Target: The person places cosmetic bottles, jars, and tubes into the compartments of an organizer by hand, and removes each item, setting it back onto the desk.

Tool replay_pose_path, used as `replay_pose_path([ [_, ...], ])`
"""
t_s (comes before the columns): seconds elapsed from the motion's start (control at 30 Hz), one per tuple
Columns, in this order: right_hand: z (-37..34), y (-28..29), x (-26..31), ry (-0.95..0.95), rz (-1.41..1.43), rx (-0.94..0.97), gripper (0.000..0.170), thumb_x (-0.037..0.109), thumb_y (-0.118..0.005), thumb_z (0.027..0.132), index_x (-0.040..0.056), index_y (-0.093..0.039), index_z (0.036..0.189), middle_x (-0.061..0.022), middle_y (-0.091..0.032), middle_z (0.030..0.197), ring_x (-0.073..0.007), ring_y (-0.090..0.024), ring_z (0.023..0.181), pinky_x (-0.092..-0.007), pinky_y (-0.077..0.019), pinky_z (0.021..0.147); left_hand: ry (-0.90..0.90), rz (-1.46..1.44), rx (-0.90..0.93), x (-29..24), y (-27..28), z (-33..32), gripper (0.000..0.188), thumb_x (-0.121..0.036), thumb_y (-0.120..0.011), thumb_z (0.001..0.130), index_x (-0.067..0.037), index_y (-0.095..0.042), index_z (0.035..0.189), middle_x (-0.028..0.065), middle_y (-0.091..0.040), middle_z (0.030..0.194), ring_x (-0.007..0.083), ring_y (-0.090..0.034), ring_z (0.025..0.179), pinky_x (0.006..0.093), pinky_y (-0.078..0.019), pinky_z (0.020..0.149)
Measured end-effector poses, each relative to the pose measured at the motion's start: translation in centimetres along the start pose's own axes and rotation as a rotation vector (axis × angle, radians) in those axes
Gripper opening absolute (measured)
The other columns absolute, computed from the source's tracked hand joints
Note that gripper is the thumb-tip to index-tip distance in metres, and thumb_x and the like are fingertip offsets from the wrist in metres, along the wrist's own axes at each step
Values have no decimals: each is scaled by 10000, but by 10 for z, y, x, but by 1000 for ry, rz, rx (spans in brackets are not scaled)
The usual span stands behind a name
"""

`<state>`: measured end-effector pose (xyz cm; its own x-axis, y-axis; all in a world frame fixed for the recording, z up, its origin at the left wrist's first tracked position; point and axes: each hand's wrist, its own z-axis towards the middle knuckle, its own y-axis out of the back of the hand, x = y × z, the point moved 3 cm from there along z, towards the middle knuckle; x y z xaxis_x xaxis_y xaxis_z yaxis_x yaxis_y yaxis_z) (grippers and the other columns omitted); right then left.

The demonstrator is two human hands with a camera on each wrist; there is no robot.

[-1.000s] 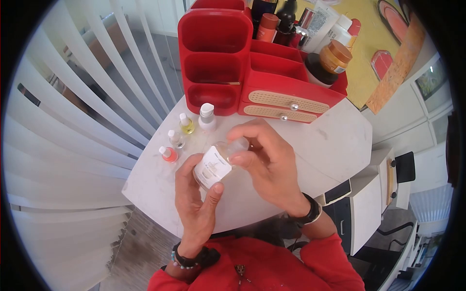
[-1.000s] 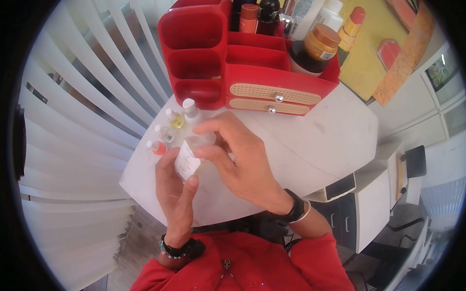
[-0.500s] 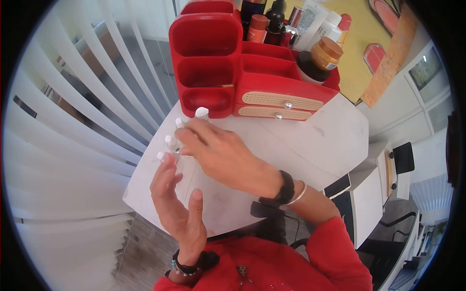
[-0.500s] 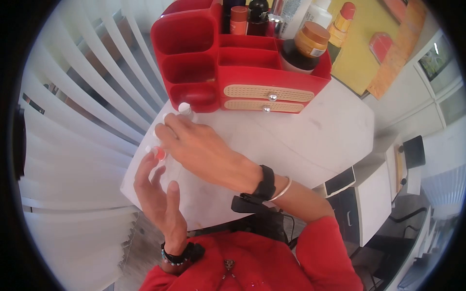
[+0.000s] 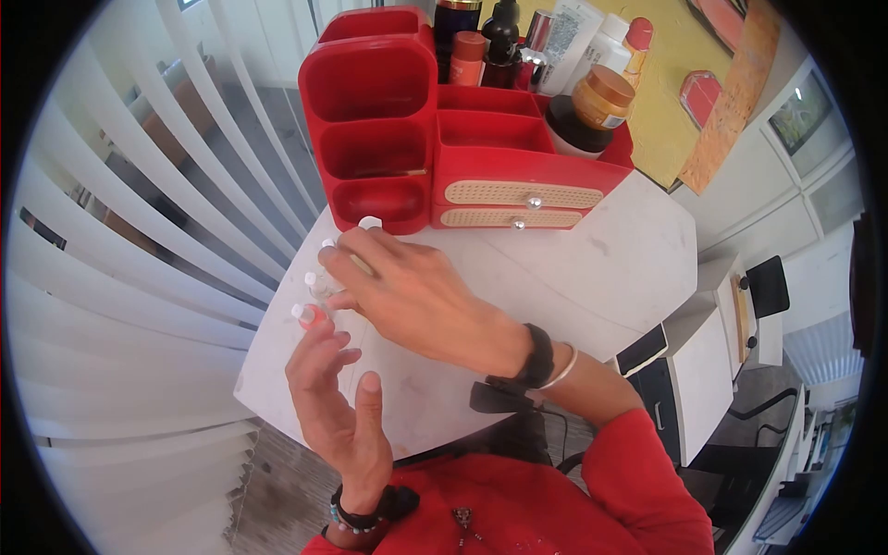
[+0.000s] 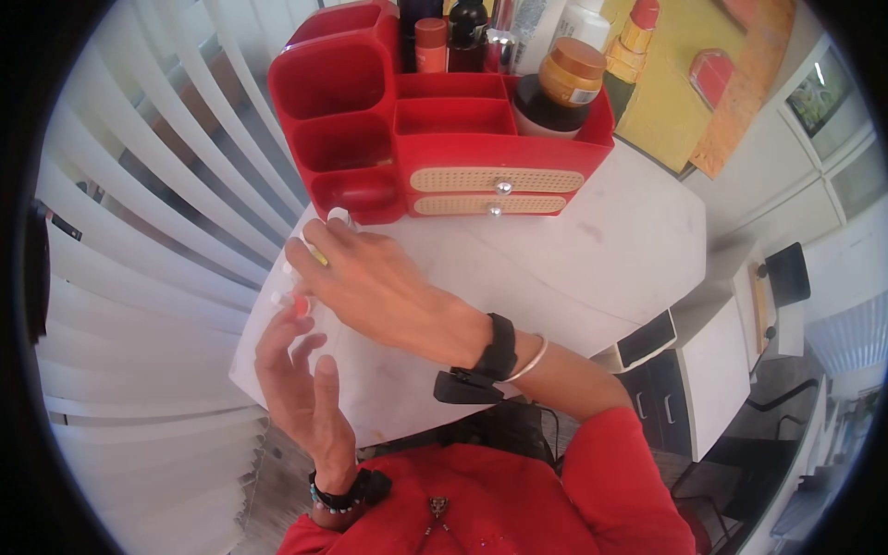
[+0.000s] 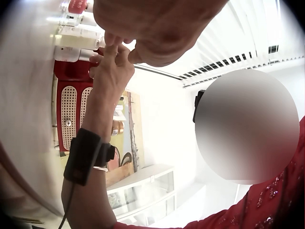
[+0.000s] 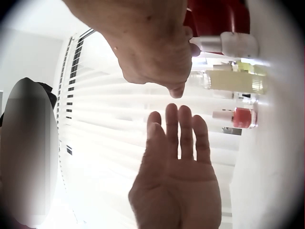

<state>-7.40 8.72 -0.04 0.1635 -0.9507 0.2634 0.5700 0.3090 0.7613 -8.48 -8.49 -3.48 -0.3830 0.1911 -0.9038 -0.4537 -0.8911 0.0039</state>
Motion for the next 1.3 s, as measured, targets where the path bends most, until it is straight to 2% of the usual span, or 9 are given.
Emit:
replay_pose_path([
  [0.07, -1, 26, 4, -1, -50, -104, 457, 216, -827, 938, 50, -651, 1326, -113, -670, 1242, -311, -720, 1074, -414, -628, 836, 13, 13, 17, -1, 0, 0, 457, -152, -720, 1048, -14, -574, 1459, 189, -560, 1571, 292, -588, 1366, 428, -516, 1034],
  [0.2, -3, 110, -26, 162, -347, -521, 311, 137, -832, 887, 77, -736, 1177, -116, -706, 1193, -360, -670, 1102, -453, -553, 874, -29, -30, 11, -8, -4, 3, 401, -121, -742, 1062, 24, -612, 1412, 217, -549, 1518, 294, -619, 1296, 398, -589, 966],
  [0.27, -4, 158, -38, -86, -473, -674, 325, 160, -840, 944, 42, -717, 1221, -129, -719, 1166, -372, -641, 1054, -463, -511, 906, -30, -62, 24, -9, -9, 2, 385, -91, -739, 1055, 21, -616, 1403, 216, -548, 1510, 281, -631, 1250, 388, -599, 951],
  [0.5, -24, 195, -118, -223, -682, -630, 450, 302, -841, 979, 23, -676, 1290, -158, -731, 1170, -390, -653, 1040, -457, -535, 907, -18, -190, 169, -14, -42, -7, 368, -27, -731, 1042, 14, -618, 1391, 213, -549, 1496, 261, -636, 1210, 372, -602, 936],
  [0.73, -20, 181, -129, -456, -425, -550, 471, 307, -840, 986, 15, -634, 1294, -208, -748, 1144, -384, -720, 1051, -448, -586, 895, -13, -135, 172, -15, -43, -8, 334, -89, -723, 1061, 3, -630, 1368, 188, -560, 1463, 239, -674, 1124, 367, -591, 894],
  [0.9, -34, 188, -85, -448, -81, -685, 515, 236, -835, 999, 14, -589, 1393, -175, -742, 1232, -256, -727, 1136, -361, -581, 972, 10, -134, 195, -16, -49, -9, 316, -78, -726, 1055, 1, -641, 1349, 192, -581, 1448, 239, -683, 1111, 365, -591, 897],
  [1.0, -46, 167, -39, -465, 608, -661, 541, 159, -826, 1010, 3, -544, 1444, -151, -687, 1341, -223, -687, 1223, -349, -561, 1049, -12, -143, 235, -21, -64, 0, 433, -86, -757, 1032, -7, -608, 1430, 194, -579, 1520, 262, -674, 1170, 376, -588, 921],
  [1.17, -76, 126, -5, -465, 978, -558, 610, 58, -824, 995, 6, -495, 1507, -153, -601, 1465, -222, -622, 1346, -380, -534, 1134, -241, -110, 254, -43, -89, 15, 811, -10, -821, 952, -39, -429, 1660, 202, -472, 1687, 331, -601, 1376, 436, -552, 1064],
  [1.3, -91, 107, 13, -527, 1093, -495, 693, 52, -839, 982, 17, -471, 1568, -137, -583, 1492, -224, -595, 1404, -405, -509, 1182, -271, -103, 239, -41, -96, 8, 833, -59, -882, 932, 4, -441, 1636, 230, -502, 1647, 349, -576, 1433, 456, -503, 1163],
])
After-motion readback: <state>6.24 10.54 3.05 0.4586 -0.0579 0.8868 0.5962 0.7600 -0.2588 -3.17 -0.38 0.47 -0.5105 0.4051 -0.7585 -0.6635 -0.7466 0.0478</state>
